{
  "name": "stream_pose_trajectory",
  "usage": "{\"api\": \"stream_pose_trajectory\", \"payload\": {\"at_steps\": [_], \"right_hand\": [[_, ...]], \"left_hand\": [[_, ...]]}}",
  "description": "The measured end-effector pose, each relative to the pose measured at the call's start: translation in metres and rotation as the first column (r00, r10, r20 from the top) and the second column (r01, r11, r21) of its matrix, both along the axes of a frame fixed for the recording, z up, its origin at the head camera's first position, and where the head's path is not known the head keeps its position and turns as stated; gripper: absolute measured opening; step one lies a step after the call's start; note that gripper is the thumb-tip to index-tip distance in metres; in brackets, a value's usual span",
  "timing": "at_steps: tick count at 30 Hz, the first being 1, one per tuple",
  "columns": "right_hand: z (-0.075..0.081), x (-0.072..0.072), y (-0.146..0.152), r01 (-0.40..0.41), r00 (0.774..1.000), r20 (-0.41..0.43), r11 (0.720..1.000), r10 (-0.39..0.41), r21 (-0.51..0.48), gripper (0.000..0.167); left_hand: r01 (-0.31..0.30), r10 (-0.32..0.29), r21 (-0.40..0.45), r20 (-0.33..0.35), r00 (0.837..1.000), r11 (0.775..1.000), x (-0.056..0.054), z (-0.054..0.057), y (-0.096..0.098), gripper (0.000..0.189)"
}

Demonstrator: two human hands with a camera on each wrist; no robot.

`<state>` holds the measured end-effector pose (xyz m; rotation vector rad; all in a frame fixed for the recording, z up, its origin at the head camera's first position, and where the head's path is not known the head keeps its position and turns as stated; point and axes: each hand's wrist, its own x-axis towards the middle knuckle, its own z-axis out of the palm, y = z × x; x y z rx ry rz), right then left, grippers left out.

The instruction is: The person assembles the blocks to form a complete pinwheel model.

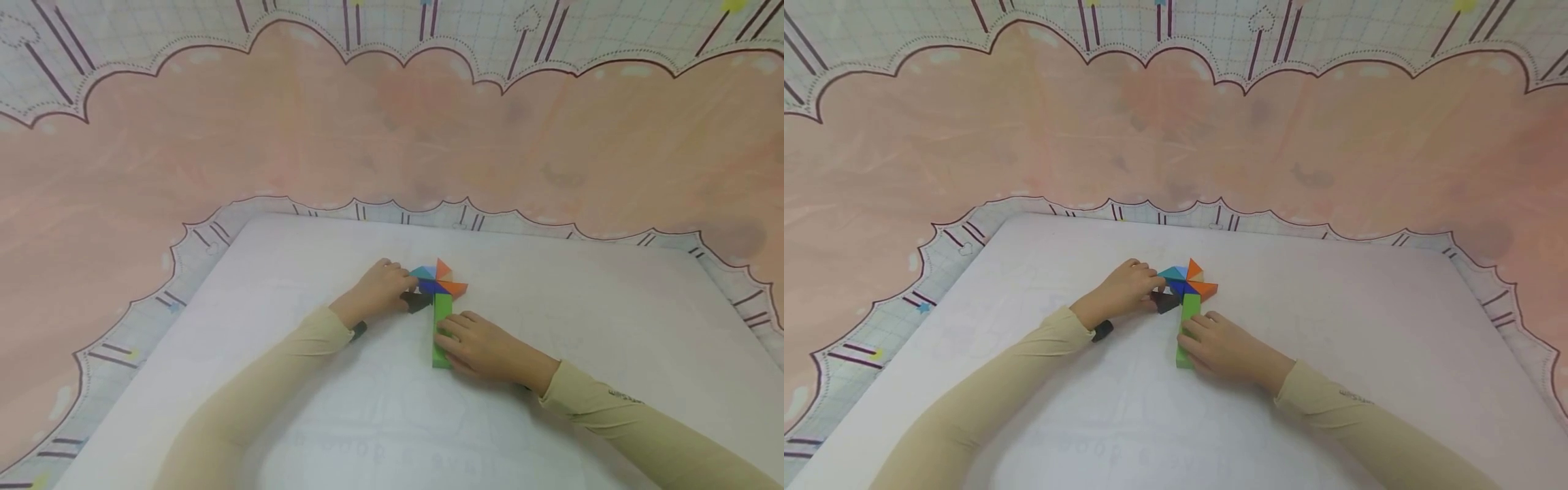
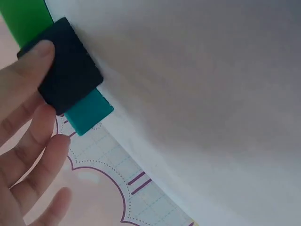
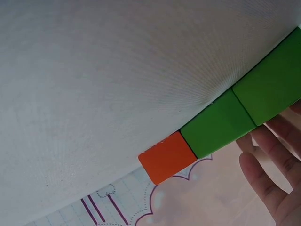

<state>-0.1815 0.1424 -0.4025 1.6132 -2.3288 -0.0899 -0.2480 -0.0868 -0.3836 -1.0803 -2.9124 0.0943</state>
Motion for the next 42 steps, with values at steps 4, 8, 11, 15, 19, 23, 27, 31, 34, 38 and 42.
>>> {"api": "stream_pose_trajectory", "payload": {"at_steps": [4,8,11,15,19,23,27,31,34,38,42], "right_hand": [[0.000,0.000,-0.001,-0.003,1.000,0.001,1.000,0.003,-0.001,0.023],[0.001,0.000,0.000,-0.005,1.000,0.005,1.000,0.005,0.002,0.023],[0.001,0.000,0.000,-0.002,1.000,0.008,1.000,0.002,0.004,0.024],[0.002,0.000,-0.001,-0.008,1.000,0.008,1.000,0.008,-0.003,0.025],[0.002,0.001,-0.001,-0.019,1.000,0.007,1.000,0.019,-0.019,0.026],[0.002,0.001,-0.001,-0.014,1.000,0.003,1.000,0.015,-0.018,0.026],[0.003,0.001,-0.001,-0.013,1.000,0.000,1.000,0.013,-0.009,0.027],[0.003,0.002,-0.001,-0.015,1.000,0.008,1.000,0.015,-0.009,0.028],[0.004,0.002,-0.001,-0.018,1.000,0.011,1.000,0.018,-0.013,0.028],[0.004,0.002,-0.001,-0.021,1.000,0.008,1.000,0.021,-0.013,0.026],[0.003,0.001,0.000,-0.011,1.000,0.013,1.000,0.011,-0.007,0.025]], "left_hand": [[-0.029,0.031,-0.064,0.023,0.999,0.998,0.003,0.000,-0.001,0.026],[-0.054,0.055,-0.094,0.015,0.998,0.994,0.006,-0.002,0.002,0.032],[-0.069,0.070,-0.083,0.009,0.998,0.994,0.008,-0.003,0.006,0.033],[-0.083,0.085,-0.072,0.025,0.996,0.994,0.009,-0.001,0.009,0.034],[-0.080,0.085,-0.068,0.068,0.994,0.994,0.009,0.003,0.008,0.035],[-0.031,0.039,-0.075,0.110,0.993,0.997,0.010,0.006,0.004,0.035],[0.020,-0.009,-0.074,0.152,0.988,0.997,0.011,0.009,0.001,0.036],[0.056,-0.049,-0.037,0.160,0.986,0.998,0.010,0.010,-0.002,0.027],[0.073,-0.071,-0.005,0.126,0.989,0.997,0.008,0.011,-0.004,0.021],[0.074,-0.075,0.016,0.078,0.994,0.997,0.003,0.011,-0.006,0.028],[0.081,-0.081,0.005,0.077,0.994,0.997,0.001,0.011,-0.004,0.040]]}}
